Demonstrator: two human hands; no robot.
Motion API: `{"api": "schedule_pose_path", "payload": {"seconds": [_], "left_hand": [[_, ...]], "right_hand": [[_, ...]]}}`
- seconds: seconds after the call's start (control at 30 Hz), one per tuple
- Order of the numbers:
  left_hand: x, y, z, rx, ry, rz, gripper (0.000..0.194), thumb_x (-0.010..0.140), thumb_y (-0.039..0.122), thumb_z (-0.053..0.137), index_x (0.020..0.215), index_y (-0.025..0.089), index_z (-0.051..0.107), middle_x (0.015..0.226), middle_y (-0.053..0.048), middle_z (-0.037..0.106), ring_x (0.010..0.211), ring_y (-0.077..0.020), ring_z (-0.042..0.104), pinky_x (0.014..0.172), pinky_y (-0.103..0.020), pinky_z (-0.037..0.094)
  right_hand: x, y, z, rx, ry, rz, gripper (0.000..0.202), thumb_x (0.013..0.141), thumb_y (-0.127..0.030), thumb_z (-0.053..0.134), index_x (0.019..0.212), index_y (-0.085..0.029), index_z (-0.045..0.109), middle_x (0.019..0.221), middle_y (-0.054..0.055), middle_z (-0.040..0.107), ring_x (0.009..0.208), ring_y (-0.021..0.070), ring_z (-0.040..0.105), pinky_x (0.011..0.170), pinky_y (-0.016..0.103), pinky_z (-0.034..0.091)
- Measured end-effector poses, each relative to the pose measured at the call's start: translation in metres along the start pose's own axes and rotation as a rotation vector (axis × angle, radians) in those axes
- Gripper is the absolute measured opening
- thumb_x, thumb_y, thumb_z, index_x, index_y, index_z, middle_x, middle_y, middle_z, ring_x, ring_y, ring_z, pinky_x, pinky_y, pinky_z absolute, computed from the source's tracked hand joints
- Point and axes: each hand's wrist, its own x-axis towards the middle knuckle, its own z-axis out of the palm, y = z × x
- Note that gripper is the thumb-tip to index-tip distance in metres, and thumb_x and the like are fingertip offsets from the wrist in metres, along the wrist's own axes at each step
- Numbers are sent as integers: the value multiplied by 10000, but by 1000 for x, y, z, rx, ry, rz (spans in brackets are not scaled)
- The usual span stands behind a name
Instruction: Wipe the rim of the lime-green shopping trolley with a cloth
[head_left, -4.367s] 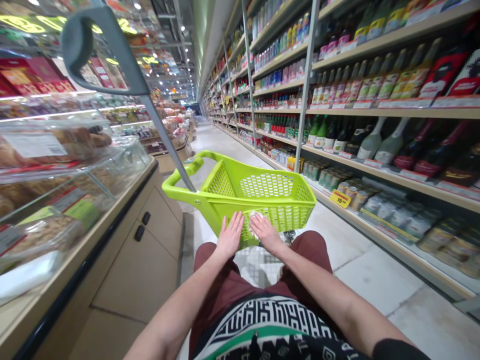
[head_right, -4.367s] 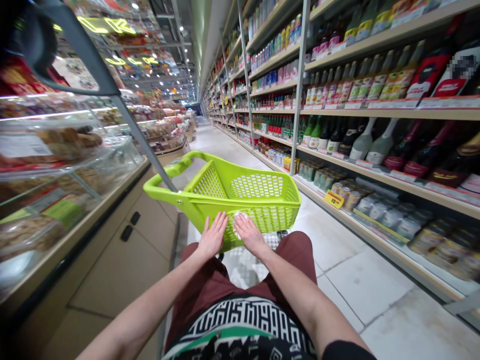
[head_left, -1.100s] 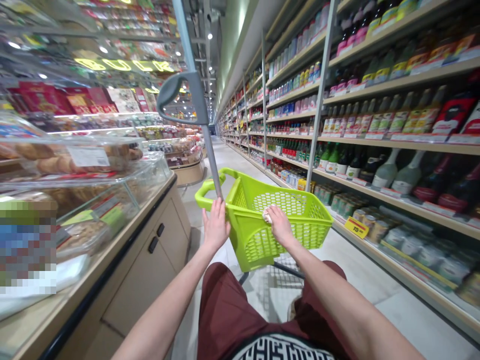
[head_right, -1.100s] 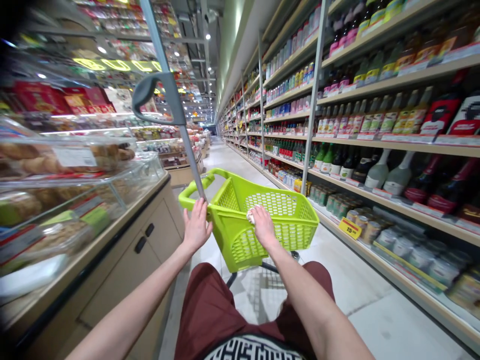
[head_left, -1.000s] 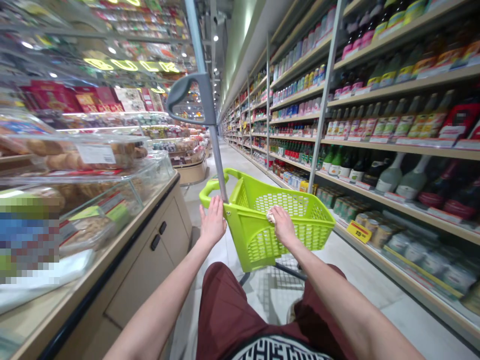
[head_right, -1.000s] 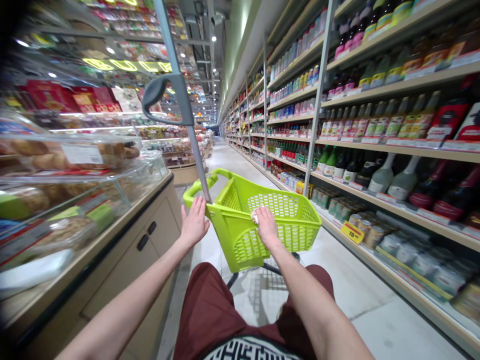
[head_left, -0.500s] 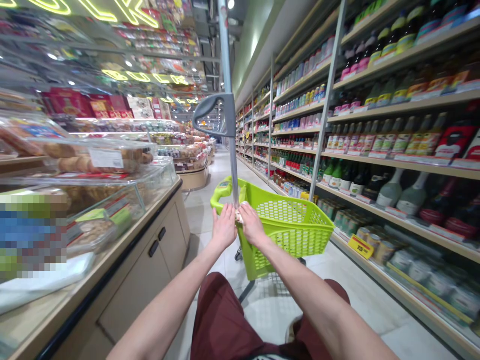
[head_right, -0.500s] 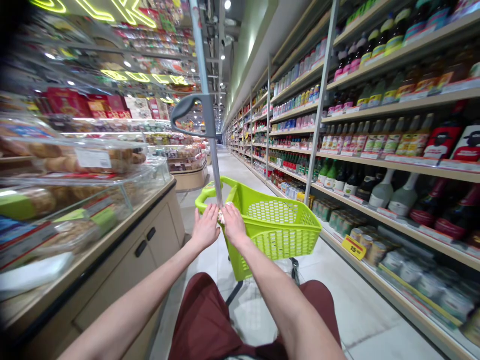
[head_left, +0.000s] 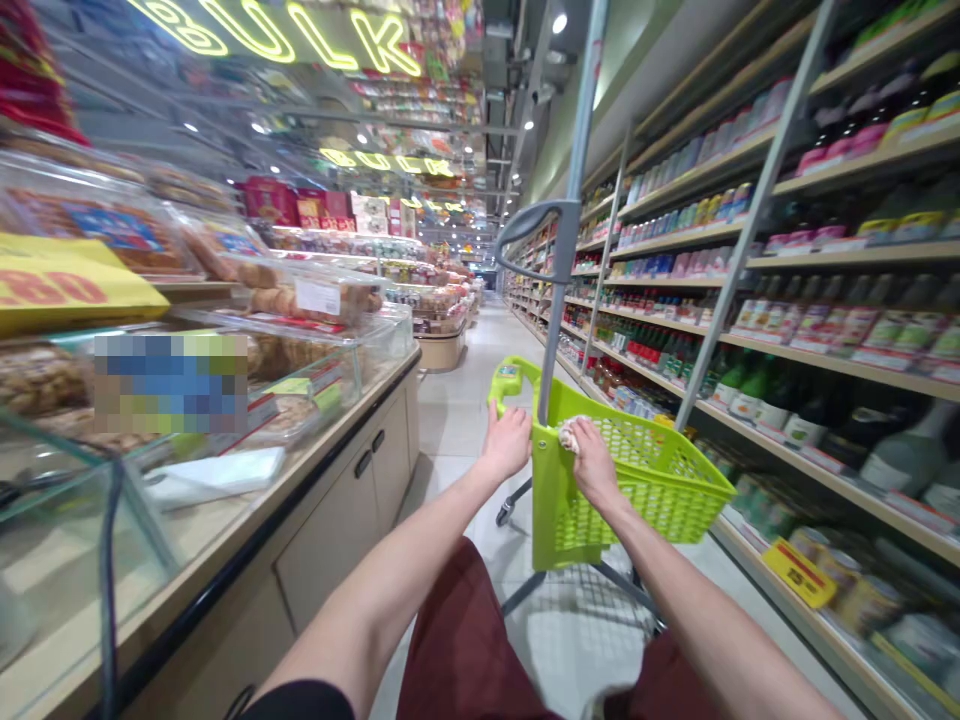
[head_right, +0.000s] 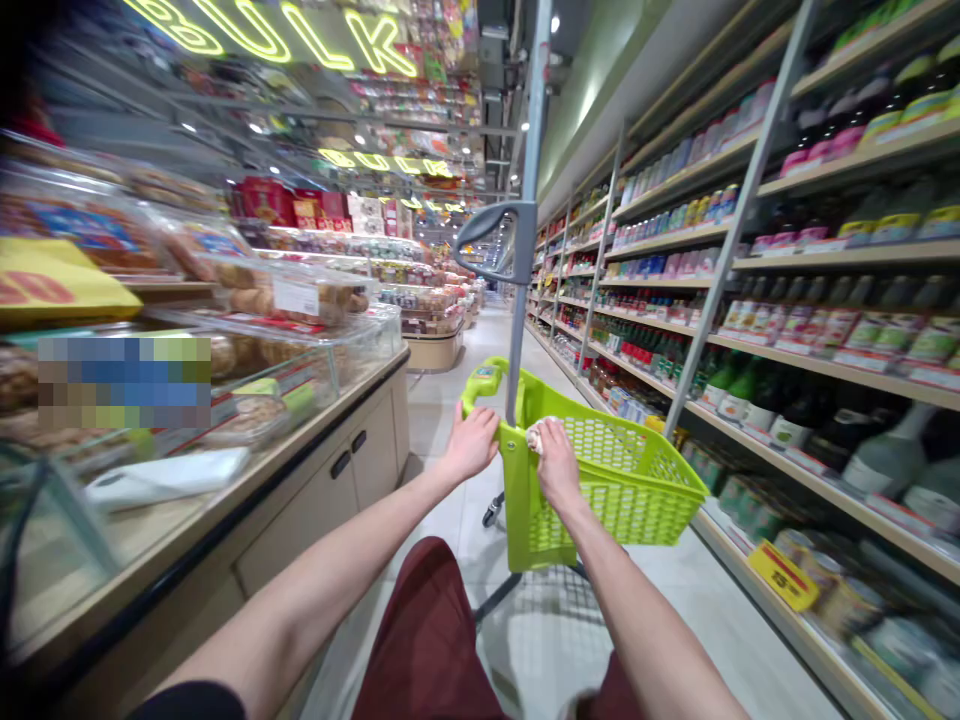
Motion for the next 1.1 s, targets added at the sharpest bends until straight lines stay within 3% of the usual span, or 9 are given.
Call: {"api": "schedule_pose_path", "payload": {"seconds": [0.07,0.2,0.33,0.43,0.73,0.9,1.1], "left_hand": [[3,0,-4,-9,-9,4,255,745,242,470,981,172,538,996,-83,587,1036,-225,474,1037,-542,113],[3,-7,-6,-1,20,-44,270,761,267,470,1012,175,507,1035,-79,556,1075,-226,434,1030,-543,133],[0,-11,-4,-2,9,-37,230,791,217,424,1001,189,512,972,-63,569,1051,-215,447,1025,-553,132],[-1,-10,-3,-8,33,-33,221,777,199,455,991,191,510,957,-55,572,1034,-203,459,1023,-537,148],[-4,-9,-5,-67,104,-73,284,746,208,511,1027,196,472,984,-57,592,1004,-200,493,994,-476,209],[-1,-1,-5,-94,103,-128,402,731,209,521,1116,175,410,986,-63,607,975,-200,515,978,-446,220],[-1,24,-10,-94,100,-118,336,737,196,500,1068,169,443,963,-75,612,958,-216,516,935,-434,263]], "right_hand": [[30,-20,-13,19,113,-112,470,778,-72,340,1226,-158,455,1278,107,441,1243,215,319,994,462,335],[105,-58,-42,-14,276,-330,404,836,-162,383,1233,-185,450,1324,85,395,1284,214,239,1021,452,294],[145,-59,-51,-152,171,-429,340,860,-179,391,1181,-170,501,1296,94,433,1289,217,227,1020,462,277],[133,-46,-44,-229,31,-480,320,856,-169,415,1158,-153,520,1277,97,455,1283,229,239,1017,470,279],[21,-36,-13,-86,-175,-416,370,846,-96,350,1159,-167,533,1246,92,488,1282,205,245,1012,460,316],[8,-24,-12,36,-167,-373,368,847,-129,376,1185,-180,512,1255,97,478,1285,206,235,1007,471,318],[6,-9,-26,105,-138,-361,356,830,-132,399,1158,-165,534,1228,111,501,1272,225,266,988,485,339]]}}
